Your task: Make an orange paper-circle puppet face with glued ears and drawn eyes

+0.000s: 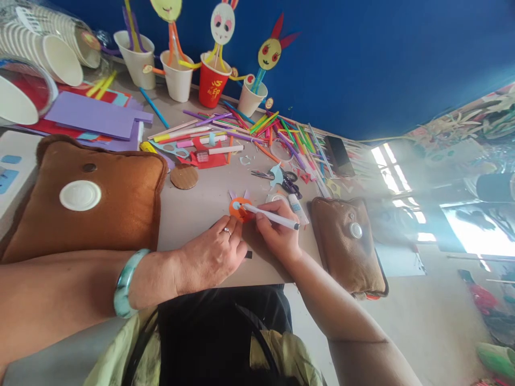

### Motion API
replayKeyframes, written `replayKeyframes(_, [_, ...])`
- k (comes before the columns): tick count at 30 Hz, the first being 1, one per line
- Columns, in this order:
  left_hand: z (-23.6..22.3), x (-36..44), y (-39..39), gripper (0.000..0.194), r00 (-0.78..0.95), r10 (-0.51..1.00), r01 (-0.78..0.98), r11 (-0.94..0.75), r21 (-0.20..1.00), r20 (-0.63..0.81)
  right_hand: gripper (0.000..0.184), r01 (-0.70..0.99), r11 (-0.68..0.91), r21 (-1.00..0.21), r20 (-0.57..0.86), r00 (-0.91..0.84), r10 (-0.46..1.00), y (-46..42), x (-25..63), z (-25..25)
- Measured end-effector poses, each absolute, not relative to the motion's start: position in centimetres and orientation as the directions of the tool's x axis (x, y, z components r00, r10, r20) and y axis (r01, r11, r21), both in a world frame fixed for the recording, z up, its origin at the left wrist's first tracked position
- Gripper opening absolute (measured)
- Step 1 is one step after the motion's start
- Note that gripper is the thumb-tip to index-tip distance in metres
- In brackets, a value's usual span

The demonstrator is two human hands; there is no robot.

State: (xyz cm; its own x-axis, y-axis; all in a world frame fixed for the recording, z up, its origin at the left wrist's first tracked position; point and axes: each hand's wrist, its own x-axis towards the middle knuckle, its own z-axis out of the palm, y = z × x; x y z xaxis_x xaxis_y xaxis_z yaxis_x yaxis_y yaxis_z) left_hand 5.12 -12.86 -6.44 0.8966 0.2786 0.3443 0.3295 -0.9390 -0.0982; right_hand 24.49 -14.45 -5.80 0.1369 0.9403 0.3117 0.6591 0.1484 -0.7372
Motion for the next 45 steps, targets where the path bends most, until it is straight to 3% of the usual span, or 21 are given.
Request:
replayKeyframes(14, [-6.24,5.04,-12.93,0.022,0.894,0.294,0.334,-0.94,-0.065,0.339,0.002,0.686,0.151,-0.712,0.312,0.116,0.943,-14.51,24.44,-5.6])
replayKeyframes(21, [-6.1,5.07,-12.93,0.027,0.902,0.265,0.336,-0.927,-0.166,0.342,0.003,0.704,0.179,-0.687,0.338,0.092,0.937,-14.44,24.59,-5.79])
replayKeyframes(45, [-6.31,5.1,-12.95,0.029,0.915,0.265,0.332,-0.924,-0.193,0.305,0.002,0.729,0.242,-0.64,0.386,0.033,0.922,-14.18,24.59,-5.4])
